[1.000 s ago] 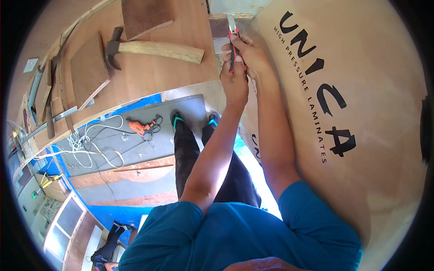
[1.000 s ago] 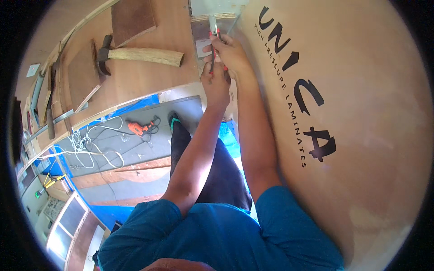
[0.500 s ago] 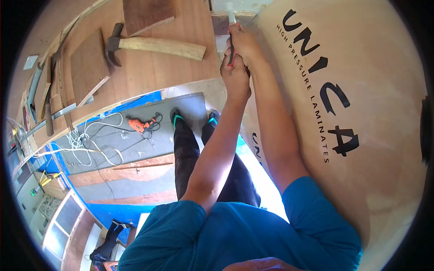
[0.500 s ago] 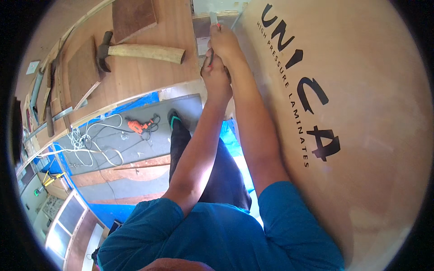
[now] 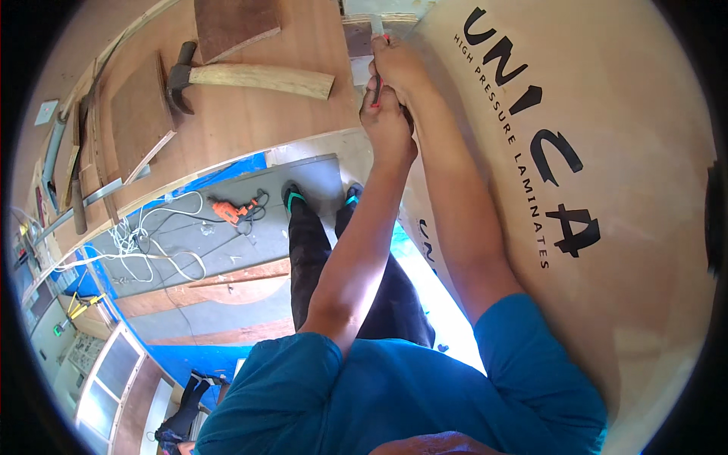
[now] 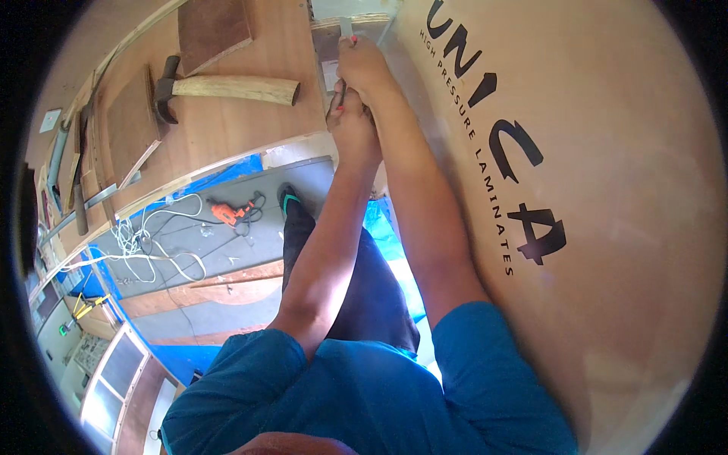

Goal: The person installs laminate panels onto the interior and edges of a wooden cabinet using a utility knife to trim excess material. They position pieces of laminate, press them into place, and cut along the edges with the knife to achieve a flush fit.

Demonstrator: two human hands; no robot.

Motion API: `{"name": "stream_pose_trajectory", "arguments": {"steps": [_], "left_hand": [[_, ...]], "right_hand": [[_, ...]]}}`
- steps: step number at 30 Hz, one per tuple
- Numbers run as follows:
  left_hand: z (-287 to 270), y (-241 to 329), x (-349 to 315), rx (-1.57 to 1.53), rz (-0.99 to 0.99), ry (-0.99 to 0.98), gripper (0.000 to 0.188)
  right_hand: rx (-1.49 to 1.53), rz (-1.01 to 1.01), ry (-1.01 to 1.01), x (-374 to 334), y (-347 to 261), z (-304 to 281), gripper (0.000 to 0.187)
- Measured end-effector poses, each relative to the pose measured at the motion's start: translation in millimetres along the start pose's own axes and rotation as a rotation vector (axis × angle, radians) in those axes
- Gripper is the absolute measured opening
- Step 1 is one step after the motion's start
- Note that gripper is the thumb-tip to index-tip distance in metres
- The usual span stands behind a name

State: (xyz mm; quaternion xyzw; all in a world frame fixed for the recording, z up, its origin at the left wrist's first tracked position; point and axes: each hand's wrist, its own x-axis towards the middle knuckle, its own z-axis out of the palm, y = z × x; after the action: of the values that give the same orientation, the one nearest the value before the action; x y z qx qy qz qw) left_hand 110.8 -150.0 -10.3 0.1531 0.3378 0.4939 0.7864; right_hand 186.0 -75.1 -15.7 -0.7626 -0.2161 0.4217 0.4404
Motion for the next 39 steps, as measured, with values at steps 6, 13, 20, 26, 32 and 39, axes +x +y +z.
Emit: {"name": "stream_pose_trajectory", "arguments": {"steps": [6,13,20,26,32,39], "left_hand": [[6,1,1,-0.106,-0.006,0.02,0.03],[3,-6,0,-0.098,0.027,0.035,0.028],[0,0,3,0.054,0.055,-0.01,0.032],[-1,0,-2,-0.105,-0.047,0.019,0.028],[-9,-5,-4,-0.275,-0.122,-0.002,0.029],[-7,0,-11,-0.122,-0.109,0.046,0.029]], "right_hand": [[-0.031,0.024,-0.027,3,-1,-2,0.039],[-0.193,-0.012,-0.028,4,-2,-1,0.033],[-0.038,0.043,-0.097,-4,-11,3,0.033],[-0.016,0.039,-0.074,-9,-7,5,0.033],[0.064,0.019,-0.014,-2,3,3,0.032],[-0.062,-0.018,0.012,7,10,8,0.038]]}}
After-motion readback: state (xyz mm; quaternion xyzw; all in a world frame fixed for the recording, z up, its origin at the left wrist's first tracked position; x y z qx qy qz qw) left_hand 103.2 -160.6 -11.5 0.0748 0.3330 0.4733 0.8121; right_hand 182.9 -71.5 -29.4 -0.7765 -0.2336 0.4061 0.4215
